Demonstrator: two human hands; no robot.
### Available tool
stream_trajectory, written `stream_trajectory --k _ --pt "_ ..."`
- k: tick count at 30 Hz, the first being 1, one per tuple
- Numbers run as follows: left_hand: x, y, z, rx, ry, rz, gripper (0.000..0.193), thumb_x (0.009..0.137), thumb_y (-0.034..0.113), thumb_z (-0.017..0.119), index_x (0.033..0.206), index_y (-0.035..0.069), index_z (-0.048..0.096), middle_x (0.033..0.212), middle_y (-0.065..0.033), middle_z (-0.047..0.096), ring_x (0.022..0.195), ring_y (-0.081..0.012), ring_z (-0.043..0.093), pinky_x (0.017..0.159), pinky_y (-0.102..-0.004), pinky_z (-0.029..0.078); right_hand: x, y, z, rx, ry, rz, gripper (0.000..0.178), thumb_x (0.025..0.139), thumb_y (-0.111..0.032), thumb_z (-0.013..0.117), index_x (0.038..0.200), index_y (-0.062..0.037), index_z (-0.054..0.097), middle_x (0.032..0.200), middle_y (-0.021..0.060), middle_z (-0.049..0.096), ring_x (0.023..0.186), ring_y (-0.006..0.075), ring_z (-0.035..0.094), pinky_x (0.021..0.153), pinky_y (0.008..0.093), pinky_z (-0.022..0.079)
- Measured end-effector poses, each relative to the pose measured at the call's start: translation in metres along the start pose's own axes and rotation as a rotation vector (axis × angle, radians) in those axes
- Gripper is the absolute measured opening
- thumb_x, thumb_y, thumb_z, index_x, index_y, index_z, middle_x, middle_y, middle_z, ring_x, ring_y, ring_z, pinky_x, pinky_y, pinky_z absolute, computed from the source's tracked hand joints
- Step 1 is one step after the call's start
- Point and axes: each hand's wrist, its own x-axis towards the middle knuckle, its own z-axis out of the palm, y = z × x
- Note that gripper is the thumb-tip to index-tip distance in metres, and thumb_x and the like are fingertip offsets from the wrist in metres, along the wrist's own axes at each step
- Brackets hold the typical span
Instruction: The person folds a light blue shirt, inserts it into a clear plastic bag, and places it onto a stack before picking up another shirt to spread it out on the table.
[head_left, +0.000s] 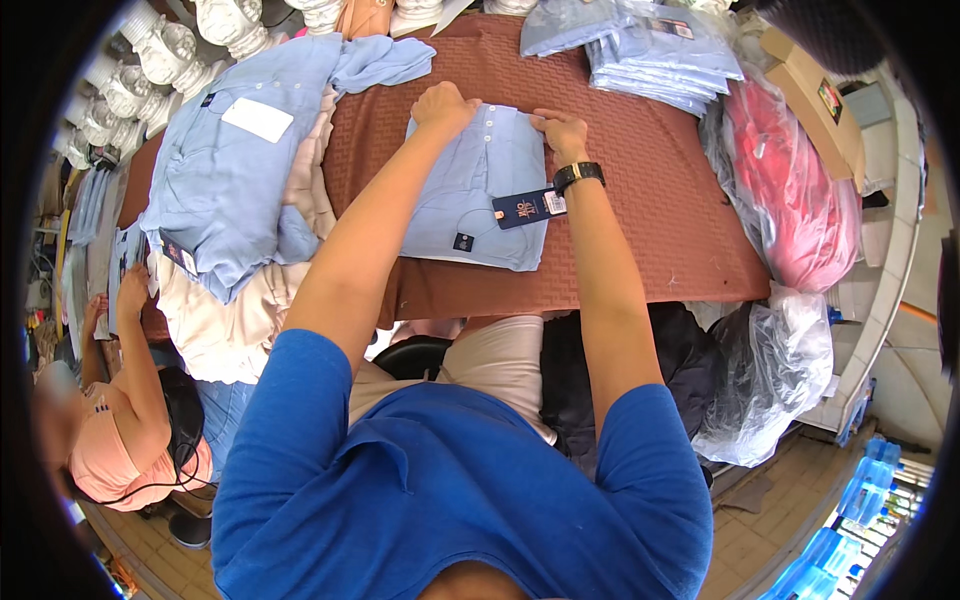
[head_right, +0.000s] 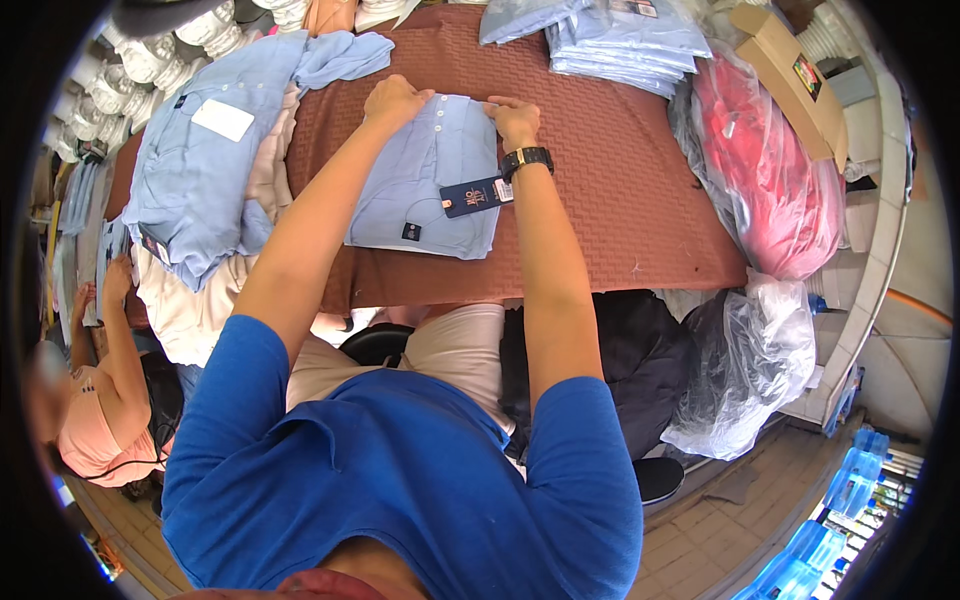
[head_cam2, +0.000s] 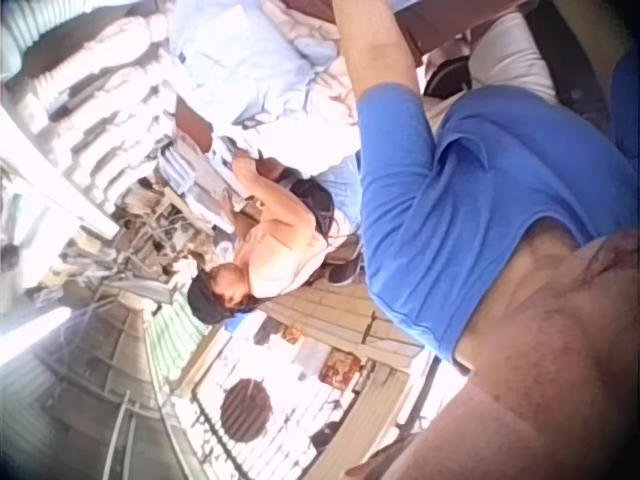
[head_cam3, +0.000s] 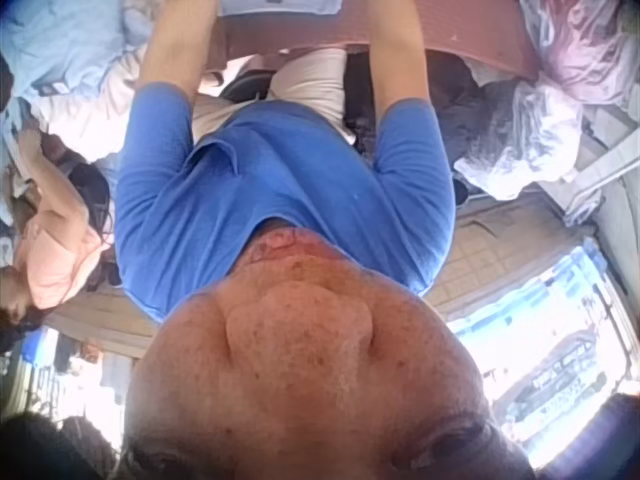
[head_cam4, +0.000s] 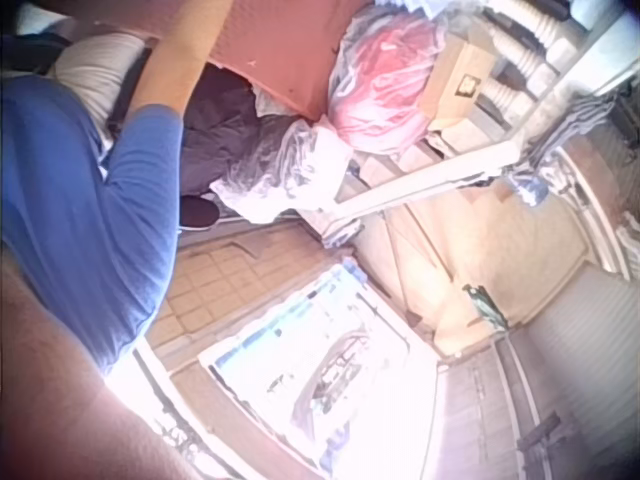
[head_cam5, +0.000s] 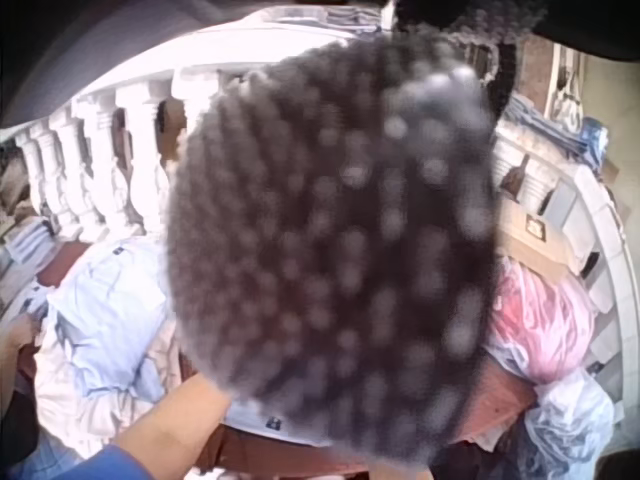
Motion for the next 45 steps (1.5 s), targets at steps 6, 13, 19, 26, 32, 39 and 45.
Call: stream_trajectory --k 6,13,19,26,32,39,45 --pt "0.013 -0.021 0.028 -0.015 0.092 0.103 0.034 0.085 0.041 0.073 0.084 0.007 0.079 0.095 -0.0161 0.074 0.101 -0.0364 0.068 0.088 -0.0461 0.053 -0.004 0.000 0.005 -0.081 0.088 -0.082 0.017 0.080 -0.007 0.080 0.094 0.0004 0.077 0.083 0.0084 0.073 0.068 0.0153 0.065 0.064 0.0292 0.053" --pt "-0.020 -0.023 0.018 0.023 0.232 0.376 0.037 0.093 0.032 0.065 0.123 0.010 0.064 0.138 -0.0130 0.055 0.126 -0.0327 0.050 0.102 -0.0512 0.040 0.001 0.018 -0.018 -0.447 0.254 -0.399 0.034 0.082 -0.029 0.081 0.103 -0.0036 0.074 0.095 0.0170 0.075 0.084 0.0278 0.071 0.078 0.0380 0.055" --pt "-0.079 -0.054 0.003 0.033 0.140 1.029 0.040 0.101 0.031 0.053 0.140 0.025 0.053 0.156 -0.0004 0.039 0.146 -0.0290 0.030 0.118 -0.0537 0.024 -0.075 0.003 -0.089 -0.706 -0.174 -0.199 0.057 0.084 -0.046 0.077 0.113 0.0023 0.067 0.100 0.0194 0.072 0.098 0.0326 0.067 0.086 0.0418 0.052" --pt "-0.090 -0.061 0.040 0.179 0.134 1.013 0.046 0.105 0.046 0.039 0.149 0.034 0.045 0.164 0.0052 0.027 0.151 -0.0269 0.021 0.122 -0.0536 0.016 -0.087 0.003 -0.116 -0.336 -0.586 -0.040 0.035 0.089 -0.023 0.077 0.112 0.0018 0.067 0.092 0.0094 0.072 0.076 0.0118 0.066 0.066 0.0245 0.052" --pt "-0.068 -0.059 0.007 -0.954 -0.314 0.619 0.051 0.106 0.047 0.039 0.139 0.013 0.058 0.150 -0.0120 0.049 0.139 -0.0283 0.044 0.117 -0.0405 0.031 -0.100 -0.082 -0.059 -0.466 -0.649 -0.366 0.026 0.093 -0.016 0.072 0.112 0.0001 0.068 0.092 0.0036 0.070 0.078 0.0084 0.064 0.066 0.0227 0.051" --pt "-0.077 -0.117 -0.024 -0.488 0.159 0.423 0.042 0.097 0.032 0.062 0.122 -0.002 0.061 0.119 -0.0191 0.065 0.105 -0.0290 0.064 0.091 -0.0388 0.051 -0.081 -0.037 0.009 -0.474 -0.142 -0.878 0.031 0.085 -0.021 0.076 0.106 -0.0003 0.069 0.092 0.0133 0.072 0.081 0.0272 0.068 0.073 0.0379 0.054" --pt "-0.179 -0.174 -0.031 -0.608 -0.216 0.019 0.048 0.091 0.021 0.071 0.128 -0.004 0.053 0.094 -0.0148 0.069 0.080 -0.0248 0.068 0.077 -0.0371 0.055 -0.134 0.010 -0.066 -0.553 0.019 -0.481 0.027 0.089 -0.023 0.072 0.099 0.0017 0.070 0.093 0.0199 0.073 0.087 0.0347 0.070 0.079 0.0427 0.054"
